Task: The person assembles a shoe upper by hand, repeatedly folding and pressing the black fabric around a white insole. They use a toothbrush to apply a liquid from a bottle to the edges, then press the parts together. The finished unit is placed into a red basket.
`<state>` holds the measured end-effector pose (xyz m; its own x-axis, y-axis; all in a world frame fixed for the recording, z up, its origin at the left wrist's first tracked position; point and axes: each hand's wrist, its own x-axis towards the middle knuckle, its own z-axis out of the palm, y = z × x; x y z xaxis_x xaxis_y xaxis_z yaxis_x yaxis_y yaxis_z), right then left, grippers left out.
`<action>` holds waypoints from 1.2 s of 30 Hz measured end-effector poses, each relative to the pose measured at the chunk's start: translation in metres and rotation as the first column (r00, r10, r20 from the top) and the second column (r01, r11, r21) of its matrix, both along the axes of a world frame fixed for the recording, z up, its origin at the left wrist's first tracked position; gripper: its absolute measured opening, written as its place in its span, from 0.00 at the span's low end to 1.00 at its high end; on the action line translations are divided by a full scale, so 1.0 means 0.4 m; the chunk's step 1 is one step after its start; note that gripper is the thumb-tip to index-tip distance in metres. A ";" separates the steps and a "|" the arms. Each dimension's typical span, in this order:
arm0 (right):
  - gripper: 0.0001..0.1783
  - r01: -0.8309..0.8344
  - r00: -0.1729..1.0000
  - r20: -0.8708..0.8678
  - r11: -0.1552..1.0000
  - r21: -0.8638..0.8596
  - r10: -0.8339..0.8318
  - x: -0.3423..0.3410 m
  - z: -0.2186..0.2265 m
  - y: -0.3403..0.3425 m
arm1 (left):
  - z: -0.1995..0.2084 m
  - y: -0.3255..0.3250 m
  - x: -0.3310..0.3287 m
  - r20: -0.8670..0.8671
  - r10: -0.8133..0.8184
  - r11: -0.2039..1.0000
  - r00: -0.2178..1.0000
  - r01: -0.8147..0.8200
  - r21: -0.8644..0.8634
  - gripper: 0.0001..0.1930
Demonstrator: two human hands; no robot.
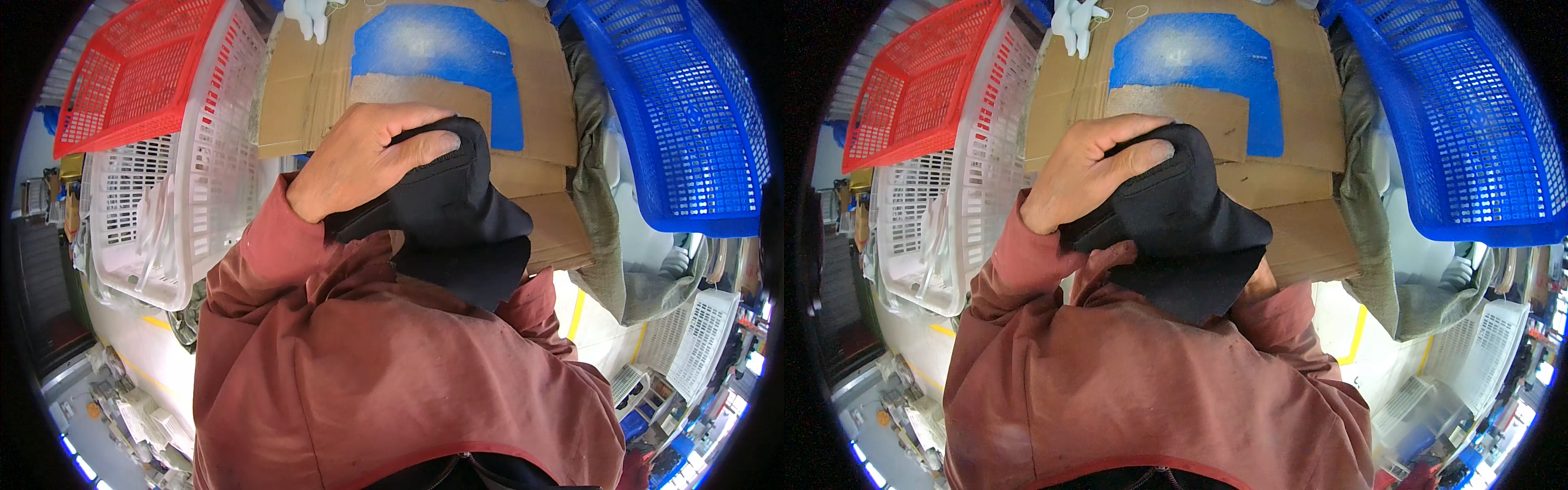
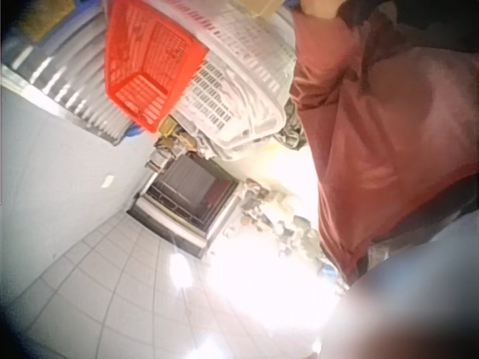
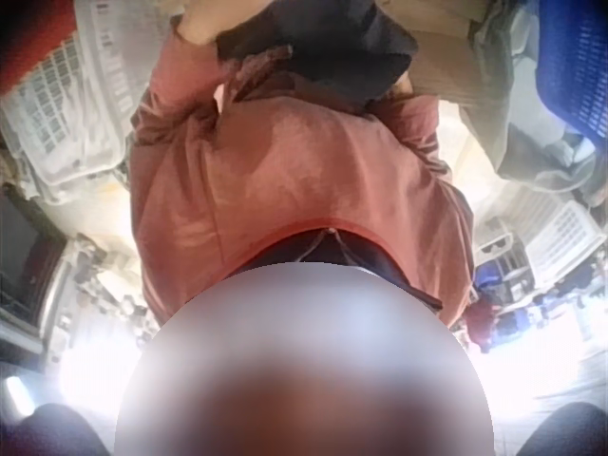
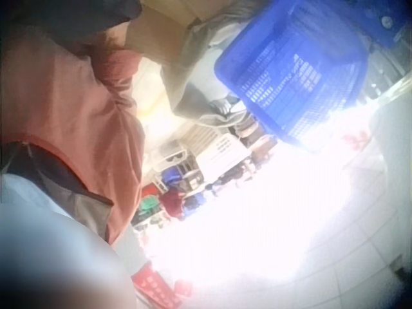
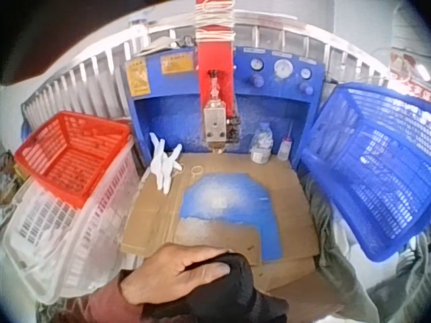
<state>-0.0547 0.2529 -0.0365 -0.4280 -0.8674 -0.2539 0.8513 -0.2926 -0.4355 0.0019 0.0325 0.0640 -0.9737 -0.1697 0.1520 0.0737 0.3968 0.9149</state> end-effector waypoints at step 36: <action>0.11 0.679 0.107 -0.976 0.703 0.212 0.192 -0.058 0.054 -0.045 | -0.047 0.095 0.033 0.248 0.093 0.988 0.964 -0.120 0.097 0.21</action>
